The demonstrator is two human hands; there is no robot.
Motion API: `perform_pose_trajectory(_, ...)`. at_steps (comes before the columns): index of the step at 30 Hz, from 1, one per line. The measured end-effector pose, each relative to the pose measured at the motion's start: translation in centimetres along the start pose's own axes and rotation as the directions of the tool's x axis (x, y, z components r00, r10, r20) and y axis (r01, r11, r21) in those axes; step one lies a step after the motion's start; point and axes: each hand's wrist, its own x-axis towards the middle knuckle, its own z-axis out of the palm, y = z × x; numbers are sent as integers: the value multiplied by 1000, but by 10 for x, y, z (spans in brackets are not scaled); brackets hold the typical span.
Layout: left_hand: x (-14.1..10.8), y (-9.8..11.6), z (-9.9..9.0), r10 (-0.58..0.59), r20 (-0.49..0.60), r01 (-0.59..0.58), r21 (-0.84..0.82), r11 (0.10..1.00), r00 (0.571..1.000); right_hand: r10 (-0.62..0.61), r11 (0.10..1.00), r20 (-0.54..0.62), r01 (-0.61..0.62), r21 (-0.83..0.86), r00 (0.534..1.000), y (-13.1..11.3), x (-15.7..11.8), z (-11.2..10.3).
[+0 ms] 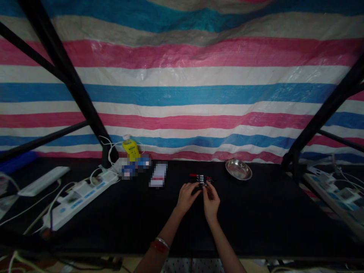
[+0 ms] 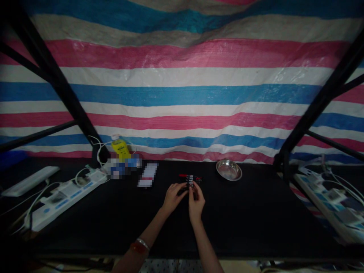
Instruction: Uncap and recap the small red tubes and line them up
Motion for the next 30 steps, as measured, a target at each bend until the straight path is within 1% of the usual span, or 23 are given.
perform_pose_trajectory(3,2,2,-1,-23,11,22,38,999,1000,-48,999,-100,48,-8,994,-5,-1,-2)
perform_pose_trajectory(7,3,3,-3,-54,33,52,48,997,998,-89,996,-196,87,-19,976,-11,0,-5)
perform_pose_trajectory(9,3,4,-4,-61,37,60,49,997,997,-88,996,-215,82,-35,973,-13,1,-5)
perform_pose_trajectory(15,3,5,-5,-34,64,29,68,997,997,-61,998,-213,58,-21,975,-10,3,-7)
perform_pose_trajectory(18,2,5,-5,-45,63,41,65,997,997,-55,998,-244,47,-37,968,-9,6,-9)
perform_pose_trajectory(23,3,6,-7,-43,68,40,43,998,997,23,999,-289,-28,-14,957,-7,13,-15)
perform_pose_trajectory(28,3,9,-10,23,93,-25,22,999,995,127,991,-359,-107,76,924,6,22,-22)
perform_pose_trajectory(30,2,11,-10,46,103,-49,22,999,994,177,983,-366,-144,117,914,10,23,-24)
